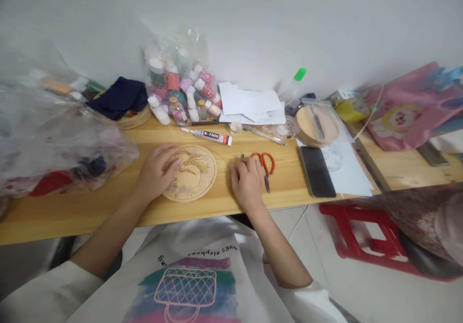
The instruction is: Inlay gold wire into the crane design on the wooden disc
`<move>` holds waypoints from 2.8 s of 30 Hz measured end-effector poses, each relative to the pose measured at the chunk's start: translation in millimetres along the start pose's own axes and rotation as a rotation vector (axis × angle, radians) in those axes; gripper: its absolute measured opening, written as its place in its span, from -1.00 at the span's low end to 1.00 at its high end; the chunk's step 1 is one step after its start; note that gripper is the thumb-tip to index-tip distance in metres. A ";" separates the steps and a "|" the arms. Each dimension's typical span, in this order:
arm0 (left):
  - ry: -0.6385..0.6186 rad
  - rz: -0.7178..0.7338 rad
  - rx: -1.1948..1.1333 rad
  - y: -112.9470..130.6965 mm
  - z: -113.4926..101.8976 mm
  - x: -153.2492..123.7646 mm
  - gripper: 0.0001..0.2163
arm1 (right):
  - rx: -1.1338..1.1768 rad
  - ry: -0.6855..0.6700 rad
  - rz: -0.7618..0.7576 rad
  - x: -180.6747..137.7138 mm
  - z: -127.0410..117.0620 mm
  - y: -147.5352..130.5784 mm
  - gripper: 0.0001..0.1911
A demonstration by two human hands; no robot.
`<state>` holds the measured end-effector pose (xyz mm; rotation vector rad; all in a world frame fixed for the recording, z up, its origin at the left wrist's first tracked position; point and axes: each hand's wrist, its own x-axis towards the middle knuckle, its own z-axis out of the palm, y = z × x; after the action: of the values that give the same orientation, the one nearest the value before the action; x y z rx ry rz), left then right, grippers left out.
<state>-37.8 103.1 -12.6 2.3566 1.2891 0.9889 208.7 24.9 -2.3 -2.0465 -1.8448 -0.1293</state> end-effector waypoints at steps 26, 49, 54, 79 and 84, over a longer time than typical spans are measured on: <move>0.095 -0.064 -0.097 5.2 -3.2 3.3 -0.87 | 0.028 0.189 0.262 32.8 4.3 20.6 -0.82; 0.147 -0.062 0.038 -3.0 -3.1 4.8 -0.81 | 0.092 -0.374 -0.208 111.6 -7.0 -46.1 -0.72; 0.159 -0.055 0.152 -4.2 -6.4 5.5 -0.83 | 0.165 -0.339 -0.273 111.3 11.6 -41.3 -0.68; 0.050 0.271 0.352 26.5 -89.6 46.5 -0.73 | 0.909 -0.243 -0.517 104.7 -14.8 -3.7 -0.75; 0.189 0.228 0.200 33.0 -93.9 40.8 -0.84 | 0.975 -0.205 -0.430 107.7 -14.3 1.6 -0.73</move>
<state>-66.0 110.7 91.0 2.6637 1.2561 1.2281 227.3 121.1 44.7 -1.0130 -1.8765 0.7427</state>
